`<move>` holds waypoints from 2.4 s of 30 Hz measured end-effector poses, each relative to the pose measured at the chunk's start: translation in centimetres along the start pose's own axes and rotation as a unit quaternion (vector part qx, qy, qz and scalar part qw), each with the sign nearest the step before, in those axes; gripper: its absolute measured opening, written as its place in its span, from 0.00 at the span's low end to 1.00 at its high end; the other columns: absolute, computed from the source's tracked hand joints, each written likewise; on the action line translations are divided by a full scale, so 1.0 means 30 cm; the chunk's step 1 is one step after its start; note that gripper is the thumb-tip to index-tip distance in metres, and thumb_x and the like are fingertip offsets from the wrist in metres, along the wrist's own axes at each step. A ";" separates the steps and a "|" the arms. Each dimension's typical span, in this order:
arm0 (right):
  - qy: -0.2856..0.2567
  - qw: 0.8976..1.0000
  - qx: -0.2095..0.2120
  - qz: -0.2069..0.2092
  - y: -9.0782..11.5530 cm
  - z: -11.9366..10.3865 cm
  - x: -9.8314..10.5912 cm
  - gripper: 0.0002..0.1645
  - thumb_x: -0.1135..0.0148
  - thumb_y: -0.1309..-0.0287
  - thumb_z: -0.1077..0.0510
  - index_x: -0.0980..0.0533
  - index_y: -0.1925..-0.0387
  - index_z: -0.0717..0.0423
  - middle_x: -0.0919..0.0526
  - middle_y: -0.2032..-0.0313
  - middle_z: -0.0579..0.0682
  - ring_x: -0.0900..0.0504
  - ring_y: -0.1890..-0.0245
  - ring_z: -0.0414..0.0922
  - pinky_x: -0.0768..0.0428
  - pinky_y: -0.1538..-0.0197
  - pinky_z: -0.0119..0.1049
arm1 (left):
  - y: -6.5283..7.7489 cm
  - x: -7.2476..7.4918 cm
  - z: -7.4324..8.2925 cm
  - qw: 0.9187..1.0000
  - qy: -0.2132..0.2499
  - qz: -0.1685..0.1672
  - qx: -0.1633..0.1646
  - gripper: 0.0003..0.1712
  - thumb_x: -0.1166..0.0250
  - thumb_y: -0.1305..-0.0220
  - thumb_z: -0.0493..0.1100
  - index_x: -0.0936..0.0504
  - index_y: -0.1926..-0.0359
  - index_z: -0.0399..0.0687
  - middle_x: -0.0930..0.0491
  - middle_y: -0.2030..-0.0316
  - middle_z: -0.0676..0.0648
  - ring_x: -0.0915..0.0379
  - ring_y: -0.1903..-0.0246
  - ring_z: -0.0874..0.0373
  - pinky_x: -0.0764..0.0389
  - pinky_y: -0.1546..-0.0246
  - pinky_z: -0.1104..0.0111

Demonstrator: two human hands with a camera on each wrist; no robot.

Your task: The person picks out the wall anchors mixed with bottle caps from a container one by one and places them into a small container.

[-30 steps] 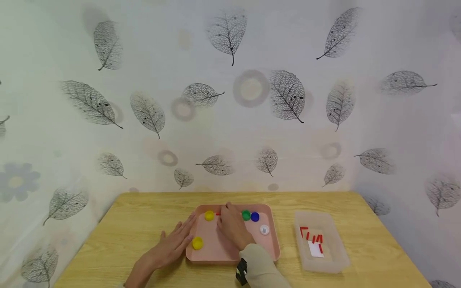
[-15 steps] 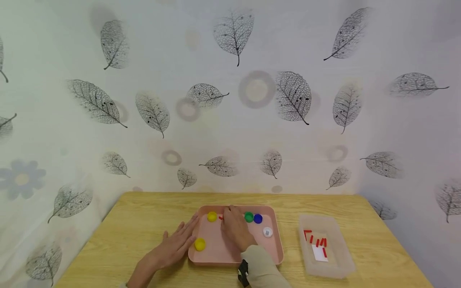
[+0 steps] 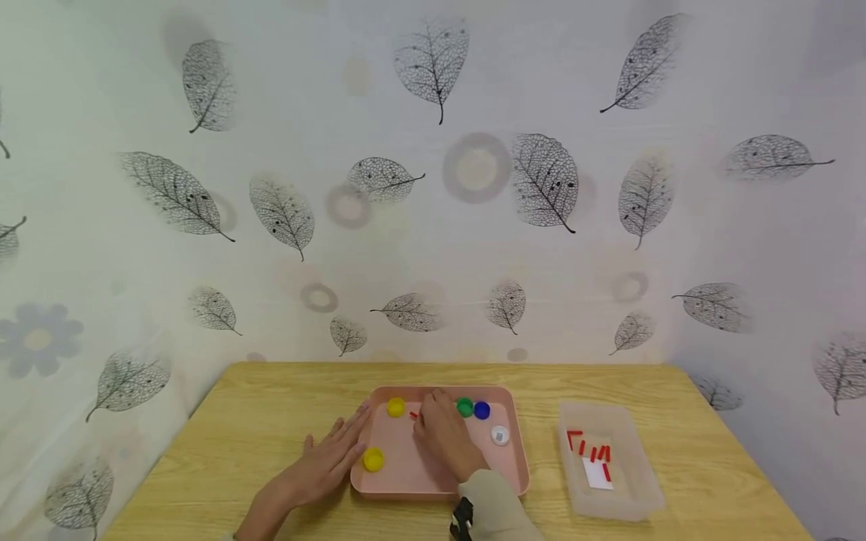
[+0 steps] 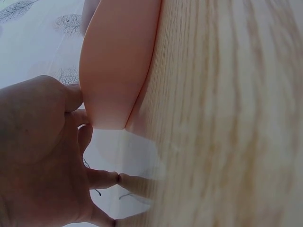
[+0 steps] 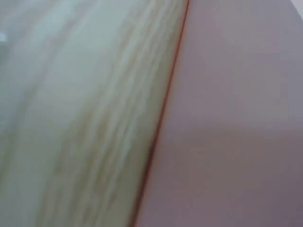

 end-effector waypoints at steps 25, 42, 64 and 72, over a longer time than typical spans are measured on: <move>-0.044 0.994 0.045 0.086 0.144 -0.023 0.229 0.06 0.36 0.47 0.64 0.26 0.71 0.53 0.28 0.68 0.42 0.31 0.71 0.36 0.26 0.70 0.26 | 0.000 0.007 0.017 1.000 0.004 0.006 0.001 0.32 0.63 0.25 0.58 0.58 0.25 0.63 0.58 0.26 0.58 0.55 0.32 0.35 0.63 0.49 0.24; -0.061 0.987 0.053 0.140 0.267 0.048 0.364 0.12 0.33 0.50 0.66 0.28 0.70 0.50 0.28 0.70 0.40 0.29 0.70 0.38 0.27 0.67 0.27 | -0.002 0.012 0.037 1.000 -0.002 0.021 -0.006 0.32 0.63 0.25 0.58 0.59 0.25 0.65 0.58 0.26 0.58 0.54 0.32 0.35 0.62 0.48 0.25; -0.026 0.983 0.018 0.181 0.385 0.177 0.537 0.14 0.31 0.52 0.66 0.26 0.71 0.46 0.29 0.71 0.37 0.31 0.69 0.38 0.27 0.68 0.30 | -0.002 -0.002 -0.006 1.000 0.004 0.015 -0.003 0.31 0.62 0.25 0.57 0.58 0.25 0.65 0.58 0.27 0.59 0.55 0.32 0.35 0.64 0.50 0.24; -0.007 0.977 0.018 0.212 0.418 0.246 0.605 0.14 0.33 0.53 0.69 0.27 0.70 0.49 0.28 0.71 0.39 0.31 0.71 0.37 0.26 0.69 0.32 | -0.006 -0.003 0.001 1.000 -0.001 0.014 -0.006 0.31 0.63 0.25 0.57 0.59 0.25 0.65 0.59 0.27 0.59 0.55 0.32 0.35 0.64 0.50 0.24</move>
Point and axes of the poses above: each hand's wrist, its own y-axis away from the middle knuckle, its own x-axis out of the back of the hand, z = x × y, the point moved 10 cm from there along -y, towards the middle knuckle
